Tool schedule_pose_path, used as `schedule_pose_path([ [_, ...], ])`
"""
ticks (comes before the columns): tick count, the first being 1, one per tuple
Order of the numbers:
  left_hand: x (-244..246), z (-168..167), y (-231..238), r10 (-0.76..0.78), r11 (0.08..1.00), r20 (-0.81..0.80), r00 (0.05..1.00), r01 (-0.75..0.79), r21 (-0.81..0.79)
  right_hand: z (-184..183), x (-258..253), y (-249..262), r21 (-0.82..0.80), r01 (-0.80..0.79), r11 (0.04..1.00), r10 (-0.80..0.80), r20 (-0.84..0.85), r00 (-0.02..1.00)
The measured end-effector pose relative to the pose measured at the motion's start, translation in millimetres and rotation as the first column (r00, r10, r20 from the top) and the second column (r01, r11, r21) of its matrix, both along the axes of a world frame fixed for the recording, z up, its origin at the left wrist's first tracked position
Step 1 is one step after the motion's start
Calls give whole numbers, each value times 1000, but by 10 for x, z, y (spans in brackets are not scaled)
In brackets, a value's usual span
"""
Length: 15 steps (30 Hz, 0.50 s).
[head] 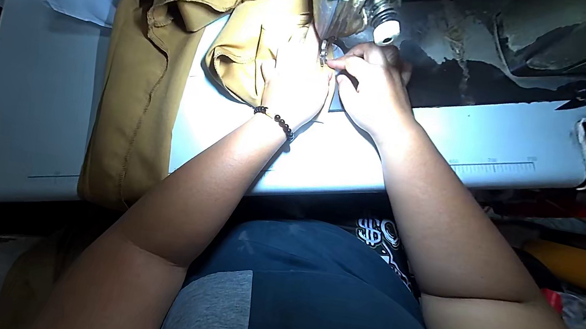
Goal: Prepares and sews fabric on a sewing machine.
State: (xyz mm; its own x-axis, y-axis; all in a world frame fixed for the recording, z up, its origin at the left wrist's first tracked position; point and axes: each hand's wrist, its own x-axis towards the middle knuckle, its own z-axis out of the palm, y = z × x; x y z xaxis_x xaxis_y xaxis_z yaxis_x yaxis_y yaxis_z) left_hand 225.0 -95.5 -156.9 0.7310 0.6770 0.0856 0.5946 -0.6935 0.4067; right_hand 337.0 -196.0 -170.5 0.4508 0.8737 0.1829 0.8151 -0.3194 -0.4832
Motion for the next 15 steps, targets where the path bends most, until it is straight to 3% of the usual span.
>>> schedule_pose_path([
  [11,37,-26,-8,27,1000,-63,998,-26,16,31,-54,36,-68,42,997,-40,38,998],
  [13,-17,-10,13,-23,1000,-40,999,23,-2,36,-52,26,-76,31,997,-29,34,999],
  [15,-227,138,18,-167,986,-35,985,167,3,87,-23,-47,-106,-24,994,24,-4,1000],
])
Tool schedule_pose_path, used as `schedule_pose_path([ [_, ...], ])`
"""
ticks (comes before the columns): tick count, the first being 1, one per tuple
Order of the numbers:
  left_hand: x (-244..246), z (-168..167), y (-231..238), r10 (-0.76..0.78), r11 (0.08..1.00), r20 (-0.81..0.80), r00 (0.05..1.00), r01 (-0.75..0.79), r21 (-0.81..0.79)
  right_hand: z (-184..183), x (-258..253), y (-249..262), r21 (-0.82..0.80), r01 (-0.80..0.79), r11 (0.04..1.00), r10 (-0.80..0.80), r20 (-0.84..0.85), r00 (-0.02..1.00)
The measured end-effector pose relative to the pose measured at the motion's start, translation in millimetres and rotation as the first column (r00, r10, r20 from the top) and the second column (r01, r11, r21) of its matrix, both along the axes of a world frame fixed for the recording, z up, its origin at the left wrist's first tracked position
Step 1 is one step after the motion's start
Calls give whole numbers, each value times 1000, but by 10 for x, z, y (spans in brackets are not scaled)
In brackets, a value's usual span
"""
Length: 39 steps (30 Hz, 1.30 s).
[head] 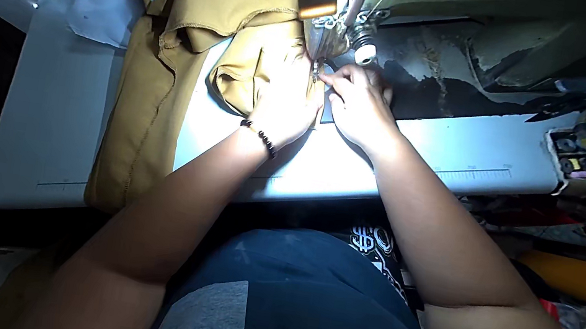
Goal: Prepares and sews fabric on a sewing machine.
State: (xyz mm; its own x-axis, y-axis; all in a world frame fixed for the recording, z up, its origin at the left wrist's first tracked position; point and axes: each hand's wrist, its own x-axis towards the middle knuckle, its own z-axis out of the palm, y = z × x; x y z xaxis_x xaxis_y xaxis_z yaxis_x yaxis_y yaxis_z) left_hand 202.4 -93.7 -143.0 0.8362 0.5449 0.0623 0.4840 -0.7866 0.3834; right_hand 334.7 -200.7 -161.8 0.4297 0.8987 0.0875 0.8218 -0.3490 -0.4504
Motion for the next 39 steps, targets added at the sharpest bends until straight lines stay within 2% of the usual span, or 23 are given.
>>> schedule_pose_path([
  [2,-400,222,30,-172,981,127,977,159,109,100,5,-102,-43,-71,997,68,-62,996],
  [4,-733,348,258,-328,924,287,900,242,296,148,0,-146,28,-167,986,168,-73,983],
  [5,-854,367,421,-378,895,265,887,277,350,152,-25,-134,72,-232,970,236,-55,970],
  [7,-1020,316,721,-384,876,57,921,344,338,218,-142,-29,40,-353,935,351,42,935],
  [9,-1097,264,877,-304,893,-247,920,365,264,300,-236,128,-128,-412,902,431,215,876],
  [10,-1122,245,898,-271,880,-330,904,372,296,355,-253,192,-218,-408,887,455,259,852],
  [12,-1170,311,841,-209,860,-403,891,364,358,467,-249,254,-370,-374,850,482,263,836],
  [14,-1256,411,755,-154,872,-468,870,343,350,501,-220,253,-443,-373,815,501,214,839],
  [16,-1378,519,692,-150,873,-488,860,347,342,476,-189,222,-419,-407,812,520,200,831],
  [19,-1599,620,646,-300,810,-351,887,431,398,440,-203,134,-351,-430,832,519,218,826],
  [21,-1722,700,608,-343,797,-336,877,461,390,406,-224,51,-278,-433,857,493,202,846],
  [23,-1817,811,527,-330,817,-338,881,446,365,377,-244,-28,-182,-453,873,479,136,868],
  [26,-1975,1007,479,-396,811,-202,896,444,380,343,-363,-156,16,-498,867,498,29,867],
  [28,-2109,1045,576,-353,830,-141,925,379,410,285,-546,-293,59,-430,901,434,-94,896],
  [30,-2178,951,705,-130,900,-254,958,221,375,94,-777,-415,64,-318,946,324,-221,920],
  [32,-2059,823,719,92,948,-477,874,70,311,-70,-886,-441,11,-263,965,263,-115,958],
  [33,-1935,793,635,70,954,-475,877,80,289,-71,-890,-415,-14,-250,968,249,-76,966],
  [35,-1561,756,293,-195,923,-292,936,276,268,44,-890,-374,-76,-263,962,260,-44,965],
  [37,-983,631,-13,-484,833,-64,873,482,271,156,-836,-359,-27,-289,957,290,102,952],
  [38,-668,539,-77,-565,796,4,825,544,265,292,-800,-382,-35,-295,955,296,183,937],
  [39,-401,416,-74,-597,781,47,801,567,262,410,-749,-417,-129,-298,946,321,251,913],
])
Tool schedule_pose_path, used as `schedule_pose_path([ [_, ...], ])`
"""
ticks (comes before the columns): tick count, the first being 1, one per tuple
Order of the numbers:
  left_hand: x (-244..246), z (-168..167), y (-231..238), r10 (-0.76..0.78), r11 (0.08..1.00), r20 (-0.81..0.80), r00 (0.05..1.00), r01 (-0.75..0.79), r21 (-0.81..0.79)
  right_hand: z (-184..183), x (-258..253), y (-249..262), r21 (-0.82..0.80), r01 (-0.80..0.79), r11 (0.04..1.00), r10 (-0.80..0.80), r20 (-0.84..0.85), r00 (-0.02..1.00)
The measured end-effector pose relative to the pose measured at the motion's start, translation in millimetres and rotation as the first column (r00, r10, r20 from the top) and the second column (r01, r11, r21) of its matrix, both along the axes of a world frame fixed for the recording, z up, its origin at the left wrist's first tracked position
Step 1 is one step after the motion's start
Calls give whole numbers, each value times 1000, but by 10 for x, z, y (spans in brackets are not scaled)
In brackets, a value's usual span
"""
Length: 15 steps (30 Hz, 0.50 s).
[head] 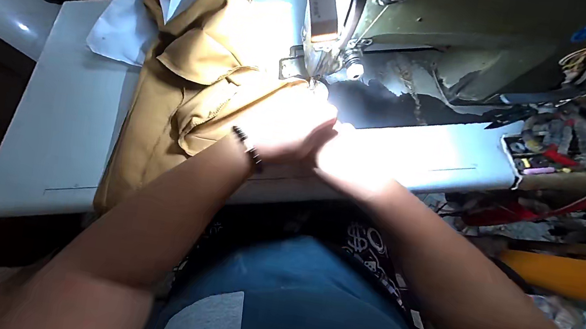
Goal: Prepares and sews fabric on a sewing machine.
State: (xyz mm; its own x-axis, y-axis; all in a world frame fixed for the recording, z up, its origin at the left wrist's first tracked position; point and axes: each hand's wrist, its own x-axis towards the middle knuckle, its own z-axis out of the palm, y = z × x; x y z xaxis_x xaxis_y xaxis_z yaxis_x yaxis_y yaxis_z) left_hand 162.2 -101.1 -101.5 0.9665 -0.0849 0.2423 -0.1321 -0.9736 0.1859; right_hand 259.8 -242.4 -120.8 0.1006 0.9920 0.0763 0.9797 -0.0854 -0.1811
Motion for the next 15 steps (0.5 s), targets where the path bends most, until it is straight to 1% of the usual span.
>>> schedule_pose_path([
  [1,181,-123,40,25,1000,-40,999,-25,-13,42,89,-36,-34,-30,999,32,48,998],
  [2,272,-236,89,90,996,-141,986,-91,3,46,184,-73,-77,-45,996,51,76,996],
  [3,297,-353,130,148,989,-207,967,-144,34,17,256,-121,-95,-48,994,57,89,994],
  [5,186,-521,113,176,981,-193,965,-188,-47,-134,318,-213,-72,-48,996,52,58,997],
  [7,56,-605,71,154,981,-89,984,-163,-105,-269,317,-256,24,-31,999,32,-53,998],
  [8,7,-641,59,147,980,-63,987,-154,-129,-315,326,-259,109,-1,994,16,-137,991],
  [9,-32,-661,54,156,975,-63,986,-163,-149,-314,343,-255,183,72,980,-23,-260,965],
  [10,-56,-664,53,168,968,-84,982,-181,-175,-277,375,-247,241,176,954,-70,-394,917],
  [11,-69,-649,53,176,959,-111,978,-196,-203,-217,426,-242,247,295,923,-140,-498,856],
  [12,-74,-638,49,180,954,-128,975,-205,-220,-200,482,-229,262,401,878,-212,-537,817],
  [13,-77,-628,42,176,949,-143,974,-206,-236,-209,518,-214,252,471,845,-281,-540,793],
  [14,-78,-615,35,165,945,-154,974,-201,-257,-194,507,-198,185,501,845,-341,-535,773],
  [15,-81,-614,31,152,942,-149,977,-189,-277,-192,463,-179,115,492,863,-370,-520,770],
])
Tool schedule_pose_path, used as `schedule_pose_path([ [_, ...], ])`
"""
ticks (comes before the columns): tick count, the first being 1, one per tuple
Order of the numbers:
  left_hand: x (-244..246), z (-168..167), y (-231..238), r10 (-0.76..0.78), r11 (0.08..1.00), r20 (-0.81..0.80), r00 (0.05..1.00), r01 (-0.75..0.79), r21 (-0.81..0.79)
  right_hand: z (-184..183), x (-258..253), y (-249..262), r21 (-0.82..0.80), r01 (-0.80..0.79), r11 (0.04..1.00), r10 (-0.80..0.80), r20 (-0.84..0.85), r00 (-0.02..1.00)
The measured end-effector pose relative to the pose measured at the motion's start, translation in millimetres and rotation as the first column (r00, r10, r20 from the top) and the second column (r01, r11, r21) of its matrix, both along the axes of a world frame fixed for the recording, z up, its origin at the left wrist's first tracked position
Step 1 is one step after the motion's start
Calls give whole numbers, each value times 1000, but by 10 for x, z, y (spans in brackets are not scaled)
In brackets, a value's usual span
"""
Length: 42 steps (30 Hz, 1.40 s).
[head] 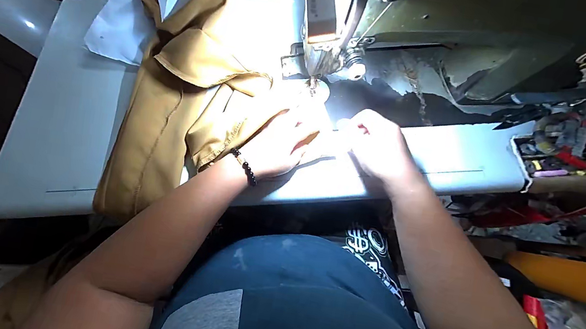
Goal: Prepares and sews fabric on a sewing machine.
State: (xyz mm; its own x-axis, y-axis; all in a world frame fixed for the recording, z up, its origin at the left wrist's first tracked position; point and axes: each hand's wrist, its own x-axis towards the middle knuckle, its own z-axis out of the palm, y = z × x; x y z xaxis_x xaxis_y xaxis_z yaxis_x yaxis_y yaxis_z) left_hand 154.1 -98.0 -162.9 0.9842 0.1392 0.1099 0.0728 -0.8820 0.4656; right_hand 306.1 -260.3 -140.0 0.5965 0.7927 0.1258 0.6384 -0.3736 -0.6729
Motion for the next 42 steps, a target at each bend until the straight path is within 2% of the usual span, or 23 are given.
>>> schedule_pose_path([
  [3,1,-47,-1,-10,1000,53,999,10,-6,-103,-182,63,-68,-85,994,92,98,991],
  [5,-11,-50,-30,-2,1000,40,999,2,5,-129,-250,92,-61,-70,996,78,131,988],
  [8,-36,-76,-51,-19,1000,54,998,18,18,-177,-262,110,8,-34,999,33,104,994],
  [11,-44,-133,-25,-130,991,138,982,123,58,-237,-265,95,157,24,987,-30,33,999],
  [14,-10,-118,-52,-146,983,89,985,134,129,-233,-284,89,210,65,976,-70,17,997],
  [16,134,-43,-92,-106,962,83,991,81,262,-203,-297,108,200,98,975,-100,2,995],
  [19,423,37,-91,-129,921,179,975,51,387,-172,-277,150,231,91,969,-108,61,992],
  [22,496,-19,-54,-193,907,282,940,61,418,-147,-231,120,229,57,972,-81,96,992],
  [25,318,-72,-104,-149,941,296,944,44,336,-189,-266,83,217,-5,976,-19,107,994],
  [29,-2,-74,-143,15,1000,217,976,-13,-9,-203,-238,74,116,-136,984,125,94,988],
  [32,-140,-53,-184,76,984,178,981,-45,-174,-124,-242,91,172,-171,970,155,98,983],
  [34,-156,-40,-206,98,976,166,981,-63,-209,-135,-252,120,210,-189,959,169,111,979],
  [38,-149,-46,-194,91,974,133,987,-60,-219,-159,-217,130,43,-219,975,217,52,975],
  [42,-96,-113,-115,63,976,175,983,-24,-217,-125,-171,169,6,-236,972,235,69,970],
])
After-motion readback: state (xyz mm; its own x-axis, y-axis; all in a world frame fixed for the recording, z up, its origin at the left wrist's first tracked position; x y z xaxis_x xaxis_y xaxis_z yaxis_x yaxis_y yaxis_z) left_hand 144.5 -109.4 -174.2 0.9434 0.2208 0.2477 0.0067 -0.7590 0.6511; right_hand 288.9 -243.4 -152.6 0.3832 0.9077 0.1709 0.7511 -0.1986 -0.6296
